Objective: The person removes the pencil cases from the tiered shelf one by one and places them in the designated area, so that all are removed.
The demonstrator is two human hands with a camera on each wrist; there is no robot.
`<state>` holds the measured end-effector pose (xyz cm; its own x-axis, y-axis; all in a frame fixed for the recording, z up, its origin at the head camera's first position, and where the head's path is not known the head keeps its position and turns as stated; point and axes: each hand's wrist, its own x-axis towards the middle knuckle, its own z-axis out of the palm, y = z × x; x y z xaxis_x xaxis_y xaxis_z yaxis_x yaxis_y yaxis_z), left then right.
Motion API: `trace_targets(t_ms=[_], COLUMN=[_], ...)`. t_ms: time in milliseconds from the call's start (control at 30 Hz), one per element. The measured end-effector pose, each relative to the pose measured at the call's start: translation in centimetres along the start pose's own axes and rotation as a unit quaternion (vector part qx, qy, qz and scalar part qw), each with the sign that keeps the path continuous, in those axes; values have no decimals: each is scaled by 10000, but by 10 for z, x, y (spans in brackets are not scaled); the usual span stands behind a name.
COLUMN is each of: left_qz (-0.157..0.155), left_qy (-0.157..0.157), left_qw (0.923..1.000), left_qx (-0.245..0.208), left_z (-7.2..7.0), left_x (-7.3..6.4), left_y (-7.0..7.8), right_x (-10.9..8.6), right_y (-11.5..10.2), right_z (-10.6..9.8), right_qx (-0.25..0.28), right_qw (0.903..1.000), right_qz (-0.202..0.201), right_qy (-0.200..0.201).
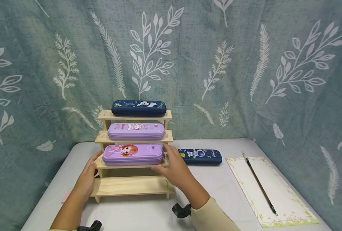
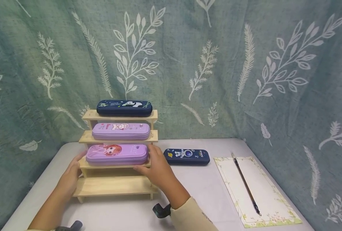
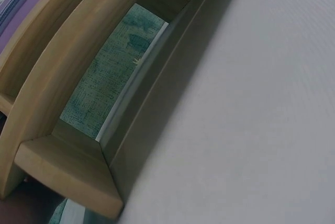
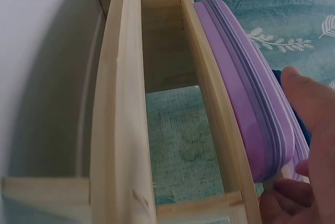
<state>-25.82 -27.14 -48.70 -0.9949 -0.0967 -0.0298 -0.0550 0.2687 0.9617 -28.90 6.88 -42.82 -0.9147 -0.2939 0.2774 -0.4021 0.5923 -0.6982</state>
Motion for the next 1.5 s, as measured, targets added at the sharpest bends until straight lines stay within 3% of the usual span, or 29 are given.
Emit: trace_targets(t_ms=[200,500,800,933,1133,1500], left_qz=[-16,96,175,202,239,242], left_qy=[28,33,1,16,10,2], left_qw=[10000,9999,9998,9998,9997,9997], left_qx=[-21,-5,-33,-39,-46,-82], left_z=[0,1,1,1,0,1], left_x=[0,-1,-1,-1,-1,-1], left_y=[-2,-1,-1,-1,-1,0], right_x=[6,12,16,16,17,16], right_y=[-8,-11,-13,-14,-13,-9], right_z=[9,15,22,25,23,23], right_qx=[-162,-44,-373,-384,54,-274], right_qw=[9994,10000,9992,9989,9975,9978], right_qz=[279,14,-72,90,524,484], right_qy=[-101,-4,145,238,464,373])
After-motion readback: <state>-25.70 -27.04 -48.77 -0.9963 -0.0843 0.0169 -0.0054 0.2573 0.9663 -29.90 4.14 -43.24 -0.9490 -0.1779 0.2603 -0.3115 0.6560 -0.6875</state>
